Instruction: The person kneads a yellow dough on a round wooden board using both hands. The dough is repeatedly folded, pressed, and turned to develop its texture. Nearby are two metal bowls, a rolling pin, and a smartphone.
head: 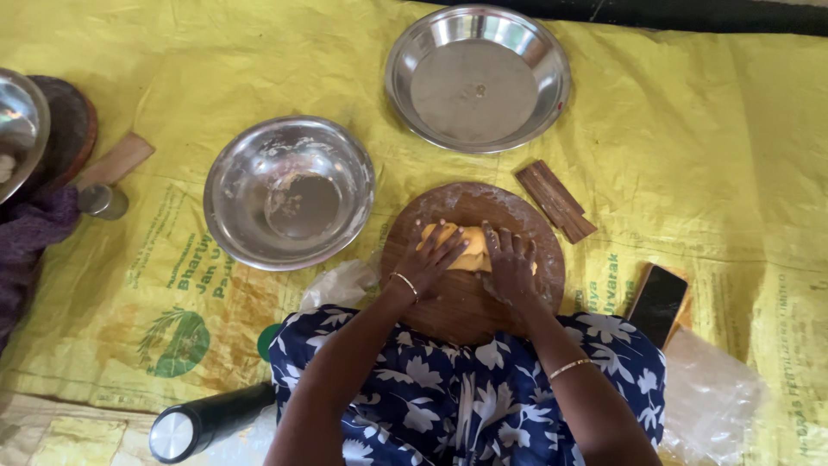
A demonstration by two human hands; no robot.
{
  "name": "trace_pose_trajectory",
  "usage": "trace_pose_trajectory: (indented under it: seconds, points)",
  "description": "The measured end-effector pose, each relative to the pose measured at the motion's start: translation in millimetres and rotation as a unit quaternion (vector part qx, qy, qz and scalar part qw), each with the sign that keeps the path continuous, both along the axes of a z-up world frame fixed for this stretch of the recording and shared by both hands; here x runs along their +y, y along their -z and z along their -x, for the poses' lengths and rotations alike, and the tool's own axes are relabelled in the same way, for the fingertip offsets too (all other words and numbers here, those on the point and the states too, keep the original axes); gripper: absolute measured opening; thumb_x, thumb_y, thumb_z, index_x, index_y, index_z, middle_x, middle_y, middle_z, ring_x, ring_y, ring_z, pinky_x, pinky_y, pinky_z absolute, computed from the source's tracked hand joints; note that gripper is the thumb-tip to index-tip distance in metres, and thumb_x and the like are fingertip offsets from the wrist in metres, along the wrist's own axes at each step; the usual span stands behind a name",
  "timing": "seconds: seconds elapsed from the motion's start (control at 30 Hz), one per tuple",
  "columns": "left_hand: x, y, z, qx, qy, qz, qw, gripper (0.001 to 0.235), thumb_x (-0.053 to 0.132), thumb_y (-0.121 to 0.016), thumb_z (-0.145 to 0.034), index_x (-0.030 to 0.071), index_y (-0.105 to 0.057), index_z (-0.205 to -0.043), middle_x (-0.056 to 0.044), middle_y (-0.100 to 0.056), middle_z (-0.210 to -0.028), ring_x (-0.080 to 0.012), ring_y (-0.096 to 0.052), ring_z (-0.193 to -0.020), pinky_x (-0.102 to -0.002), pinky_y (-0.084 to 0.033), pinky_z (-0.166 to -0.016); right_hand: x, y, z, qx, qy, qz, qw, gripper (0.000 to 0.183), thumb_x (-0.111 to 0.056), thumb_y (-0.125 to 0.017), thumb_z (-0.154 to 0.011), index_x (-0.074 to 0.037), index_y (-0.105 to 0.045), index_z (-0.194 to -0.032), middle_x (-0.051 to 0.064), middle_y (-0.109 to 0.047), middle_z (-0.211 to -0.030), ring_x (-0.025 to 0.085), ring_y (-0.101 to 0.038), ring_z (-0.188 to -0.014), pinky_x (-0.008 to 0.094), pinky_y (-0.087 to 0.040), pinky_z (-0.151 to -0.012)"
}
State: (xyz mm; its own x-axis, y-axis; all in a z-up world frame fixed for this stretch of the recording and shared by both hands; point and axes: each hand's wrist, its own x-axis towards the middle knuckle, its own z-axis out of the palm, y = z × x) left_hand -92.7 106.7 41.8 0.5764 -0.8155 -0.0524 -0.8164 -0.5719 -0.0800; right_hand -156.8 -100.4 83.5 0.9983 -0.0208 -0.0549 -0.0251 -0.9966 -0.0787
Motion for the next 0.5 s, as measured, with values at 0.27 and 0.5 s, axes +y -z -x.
trace_pose_trajectory:
  seconds: [0.27, 0.5]
  points:
    - [26, 49, 4, -0.070, 0.098, 0.020, 0.993, 0.062, 0.025, -0.048, -0.099, 0.040, -0.033, -0.158, -0.010, -0.013, -0.174, -0.0464, -0.013, -0.157, -0.068, -0.011, -0.123, -3, 6, -11, 0.003, 0.025, -0.031, 0.999, 0.118, -0.044, -0.092, -0.065, -0.026, -0.025, -0.160, 0.008, -0.045, -0.148, 0.035, -0.046, -0.137, 0.064, -0.038, -0.110]
    - [36, 37, 24, -0.118, 0.140, -0.073, 0.980, 0.065, 0.027, -0.051, -0.097, 0.047, -0.032, -0.156, -0.002, -0.015, -0.174, -0.0490, -0.004, -0.155, -0.066, -0.004, -0.125, -11, 21, -17, 0.003, 0.033, -0.039, 0.999, 0.117, -0.047, -0.093, -0.063, -0.028, -0.028, -0.158, 0.008, -0.045, -0.147, 0.036, -0.046, -0.136, 0.064, -0.040, -0.106]
